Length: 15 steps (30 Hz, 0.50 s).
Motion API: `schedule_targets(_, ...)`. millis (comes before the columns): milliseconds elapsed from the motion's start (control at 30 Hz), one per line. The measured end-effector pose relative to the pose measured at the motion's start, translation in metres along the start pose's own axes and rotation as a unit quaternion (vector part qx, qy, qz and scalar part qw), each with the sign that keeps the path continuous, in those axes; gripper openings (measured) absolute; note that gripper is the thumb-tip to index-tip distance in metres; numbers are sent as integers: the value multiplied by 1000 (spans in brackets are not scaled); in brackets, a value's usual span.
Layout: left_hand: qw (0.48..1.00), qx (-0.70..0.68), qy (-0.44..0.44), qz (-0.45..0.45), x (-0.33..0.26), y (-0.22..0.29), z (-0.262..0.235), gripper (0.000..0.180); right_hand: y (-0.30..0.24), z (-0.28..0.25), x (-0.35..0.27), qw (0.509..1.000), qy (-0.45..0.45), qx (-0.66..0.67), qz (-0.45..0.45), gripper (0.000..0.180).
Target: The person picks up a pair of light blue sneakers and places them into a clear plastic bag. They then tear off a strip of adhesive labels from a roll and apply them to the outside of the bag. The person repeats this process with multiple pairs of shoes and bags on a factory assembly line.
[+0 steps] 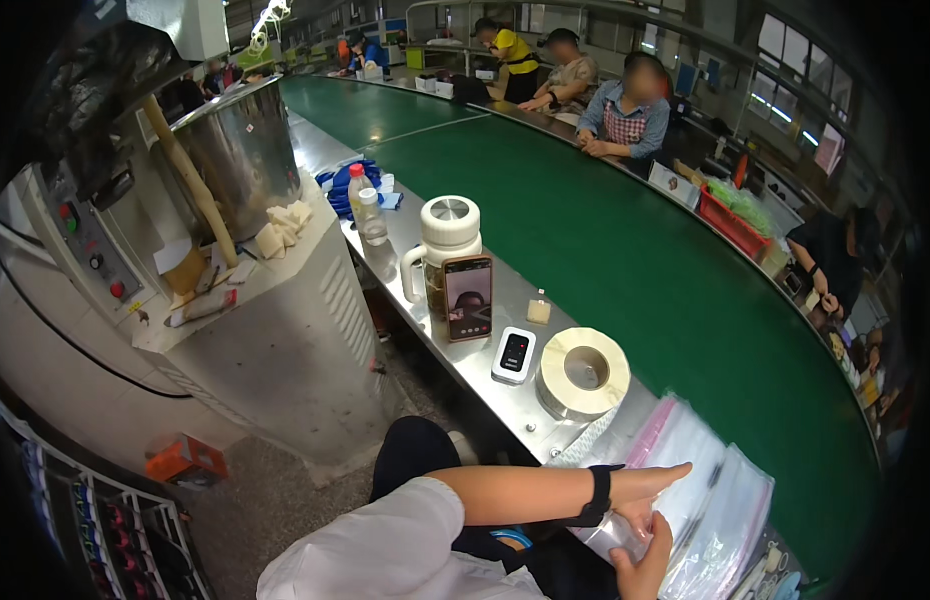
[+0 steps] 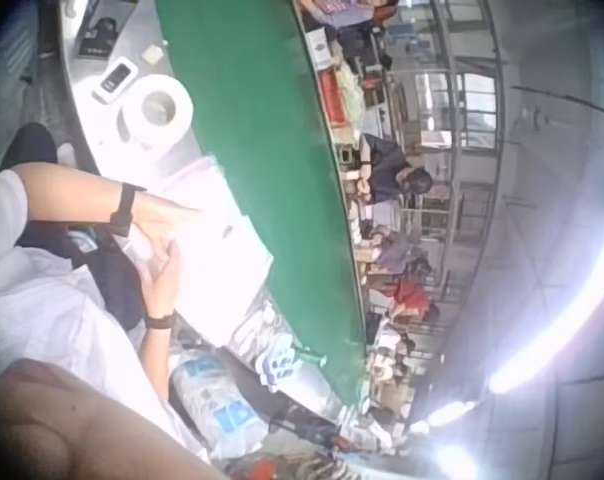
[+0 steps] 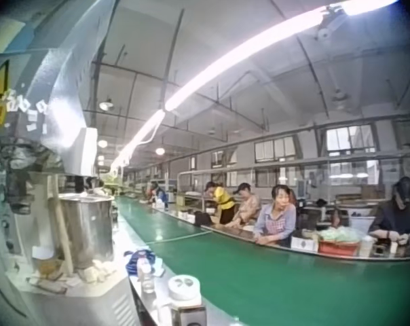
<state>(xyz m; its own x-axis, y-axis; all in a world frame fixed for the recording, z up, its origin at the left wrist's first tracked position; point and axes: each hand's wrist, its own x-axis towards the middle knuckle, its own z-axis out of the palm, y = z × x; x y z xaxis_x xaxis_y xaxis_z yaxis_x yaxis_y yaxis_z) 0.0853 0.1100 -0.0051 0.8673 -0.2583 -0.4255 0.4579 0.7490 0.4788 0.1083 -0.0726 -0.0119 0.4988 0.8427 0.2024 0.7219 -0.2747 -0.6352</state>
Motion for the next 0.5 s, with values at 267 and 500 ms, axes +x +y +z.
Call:
schedule_targets(267, 978, -118, 29, 168, -122, -53, -82, 44, -7, 18, 6, 968, 87, -234, -41, 26)
schedule_targets(500, 883, 69, 396, 243, -160, -105, -128, 39, -14, 26, 35, 990, 61, -128, -13, 12)
